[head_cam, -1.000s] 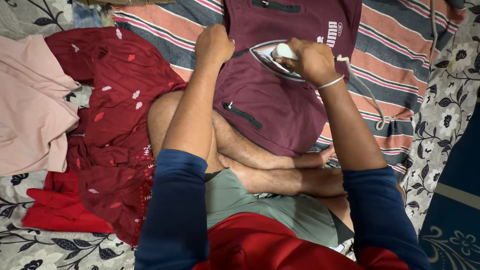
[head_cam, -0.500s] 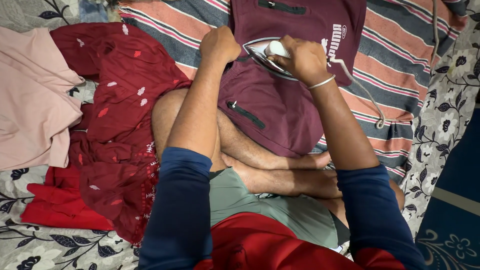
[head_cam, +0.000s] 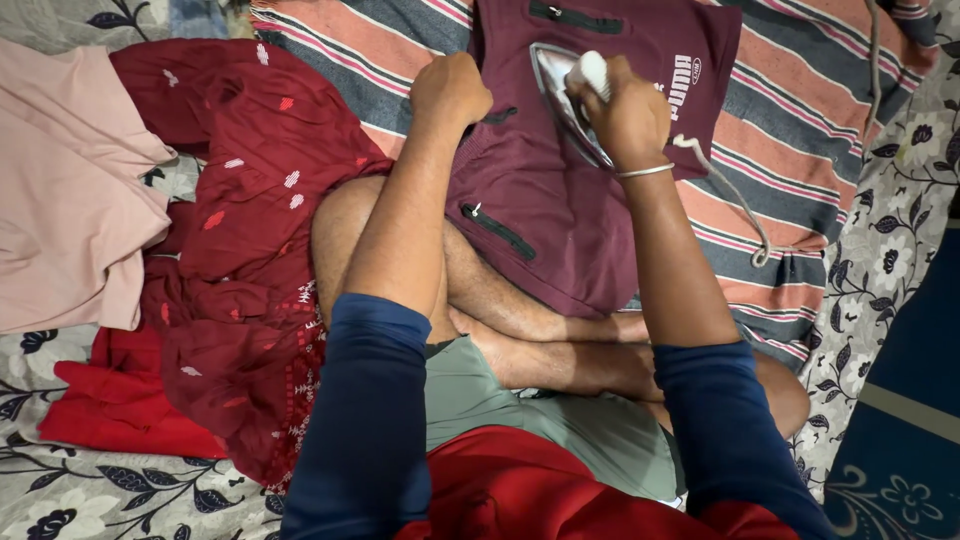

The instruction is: The person irons a maroon t-shirt laid out on a bed. They use an electric iron to smooth the fabric, flip the shirt to iron the other side, and continue ironing different sections.

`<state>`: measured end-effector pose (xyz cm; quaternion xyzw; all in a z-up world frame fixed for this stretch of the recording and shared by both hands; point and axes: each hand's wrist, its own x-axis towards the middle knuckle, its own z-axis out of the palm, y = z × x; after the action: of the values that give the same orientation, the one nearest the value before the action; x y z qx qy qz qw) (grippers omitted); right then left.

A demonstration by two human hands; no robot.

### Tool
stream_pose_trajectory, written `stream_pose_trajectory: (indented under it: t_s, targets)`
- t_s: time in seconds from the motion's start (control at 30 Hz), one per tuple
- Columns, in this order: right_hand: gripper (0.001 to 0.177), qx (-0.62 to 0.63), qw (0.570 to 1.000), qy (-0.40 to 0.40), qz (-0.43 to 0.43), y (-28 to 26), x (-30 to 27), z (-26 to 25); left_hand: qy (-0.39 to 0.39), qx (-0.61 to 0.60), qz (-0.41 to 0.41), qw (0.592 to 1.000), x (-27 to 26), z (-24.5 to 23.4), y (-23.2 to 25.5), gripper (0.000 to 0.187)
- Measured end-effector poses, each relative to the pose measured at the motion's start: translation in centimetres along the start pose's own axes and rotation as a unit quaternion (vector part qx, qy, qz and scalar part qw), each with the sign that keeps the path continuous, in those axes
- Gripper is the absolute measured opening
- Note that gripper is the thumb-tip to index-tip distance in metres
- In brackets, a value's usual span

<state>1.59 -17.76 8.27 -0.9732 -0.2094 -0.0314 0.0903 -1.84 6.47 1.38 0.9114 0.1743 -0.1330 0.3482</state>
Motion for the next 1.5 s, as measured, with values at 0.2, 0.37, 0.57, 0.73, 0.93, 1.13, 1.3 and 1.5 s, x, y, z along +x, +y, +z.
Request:
stream_pose_trajectory:
  t_s: [0.2, 0.37, 0.57, 0.73, 0.93, 1.13, 1.3, 1.5]
  targets:
    - [0.041, -0.014, 0.999, -0.005, -0.033, -0.6, 0.5, 0.1, 0.135, -0.122, 0.083, 0.98, 1.8, 0.5, 0.2, 0.046]
    - [0.039, -0.024, 0.999, 0.036, 0.009, -0.7, 0.6, 1.3, 0.221, -0.157, 0.081, 0.959, 3.9, 1.6, 0.4, 0.037]
    - [0.038, -0.012, 0.999, 0.014, -0.026, -1.8, 1.3, 1.0, 0.252, -0.228, 0.078, 0.937, 5.7, 2.9, -0.2, 0.019]
    - [0.04, -0.03, 0.999, 0.009, -0.023, -3.7, 2.9, 1.2, 0.274, -0.209, 0.06, 0.937, 6.0, 3.5, -0.4, 0.015]
    - [0.041, -0.011, 1.0, 0.018, -0.006, -5.9, 4.7, 2.1, 0.251, -0.156, 0.038, 0.955, 5.6, 3.3, -0.2, 0.017]
    - [0.037, 0.01, 1.0, 0.004, -0.014, -4.8, 4.4, 1.9, 0.23, -0.096, 0.092, 0.964, 4.6, 3.1, -0.8, 0.035]
    - [0.04, 0.007, 1.0, -0.002, 0.007, -2.2, 2.1, 0.8, 0.206, -0.088, 0.076, 0.972, 3.7, 2.2, -0.6, 0.037]
    - [0.049, -0.052, 0.996, 0.0, 0.071, 3.6, -0.2, -0.1, 0.203, -0.068, 0.076, 0.974, 3.4, 2.1, -0.4, 0.035]
